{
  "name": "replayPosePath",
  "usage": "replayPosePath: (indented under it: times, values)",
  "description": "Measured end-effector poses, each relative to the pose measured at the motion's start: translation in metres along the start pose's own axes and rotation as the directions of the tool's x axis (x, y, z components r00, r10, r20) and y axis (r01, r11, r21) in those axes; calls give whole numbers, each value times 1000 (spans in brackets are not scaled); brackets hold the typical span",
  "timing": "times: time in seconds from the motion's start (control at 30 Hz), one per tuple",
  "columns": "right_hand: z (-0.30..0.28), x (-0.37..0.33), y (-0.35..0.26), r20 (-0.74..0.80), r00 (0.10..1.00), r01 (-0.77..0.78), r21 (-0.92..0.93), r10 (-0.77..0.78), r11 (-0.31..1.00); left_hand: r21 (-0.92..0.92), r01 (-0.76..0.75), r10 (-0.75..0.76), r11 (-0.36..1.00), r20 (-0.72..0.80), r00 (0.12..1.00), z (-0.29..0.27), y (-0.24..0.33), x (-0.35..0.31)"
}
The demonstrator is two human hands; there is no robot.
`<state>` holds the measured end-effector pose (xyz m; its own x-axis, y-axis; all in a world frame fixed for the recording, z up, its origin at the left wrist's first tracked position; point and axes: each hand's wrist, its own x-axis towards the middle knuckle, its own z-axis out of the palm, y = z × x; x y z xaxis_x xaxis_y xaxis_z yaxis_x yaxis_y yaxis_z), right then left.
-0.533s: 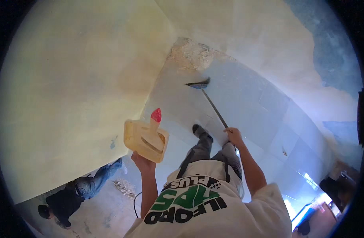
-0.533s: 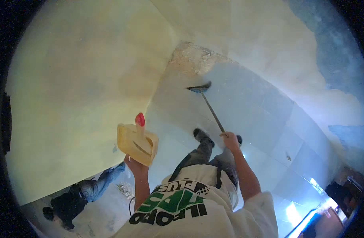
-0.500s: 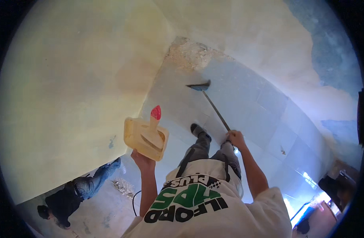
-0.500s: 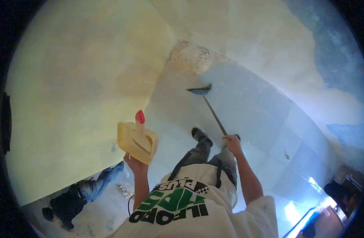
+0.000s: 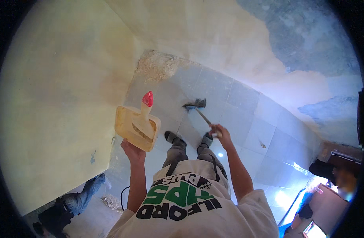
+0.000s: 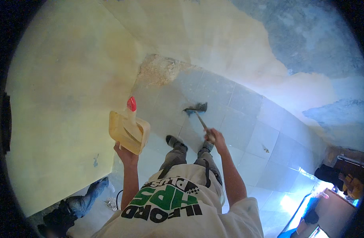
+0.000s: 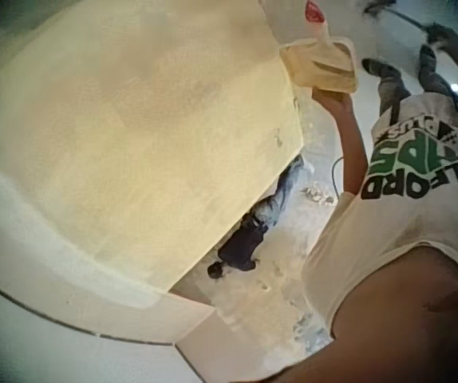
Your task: Sweeping dust and debris from the floor into a dustpan using a broom.
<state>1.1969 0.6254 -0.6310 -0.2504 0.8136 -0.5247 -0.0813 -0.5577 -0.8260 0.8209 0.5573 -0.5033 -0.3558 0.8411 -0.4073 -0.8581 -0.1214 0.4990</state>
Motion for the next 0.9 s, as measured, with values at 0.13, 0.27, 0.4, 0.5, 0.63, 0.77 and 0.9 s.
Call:
replayPosePath:
  times: [0.13, 0.27, 0.4, 0.5, 0.63, 0.77, 0.9]
  values:
    - [13, 23, -146, -28, 937, 342, -131, -349, 930, -20, -29, 31, 999, 73, 997, 17, -12, -12]
    - [-27, -19, -317, 237, 654, 755, -267, -719, 599, 35, -178, 177, 983, 36, 984, 17, 9, -27]
    - [-43, 57, -294, -28, 460, 664, -653, -887, 365, 30, -267, 267, 963, 26, 963, 35, -11, -46]
    - [-49, 171, -212, -241, 793, 413, -463, -560, 784, -55, -258, 259, 965, 17, 966, 23, -11, -34]
    - [-69, 184, -149, -415, 697, 188, -682, -585, 707, -4, -347, 347, 938, 9, 938, -6, -24, -54]
    - [-13, 100, -188, -283, 548, 544, -594, -787, 592, 12, -387, 387, 922, -21, 922, -38, -5, -88]
    - [-138, 82, -33, -443, 792, -54, -736, -420, 674, 0, -365, 365, 931, -16, 931, -32, -22, -107]
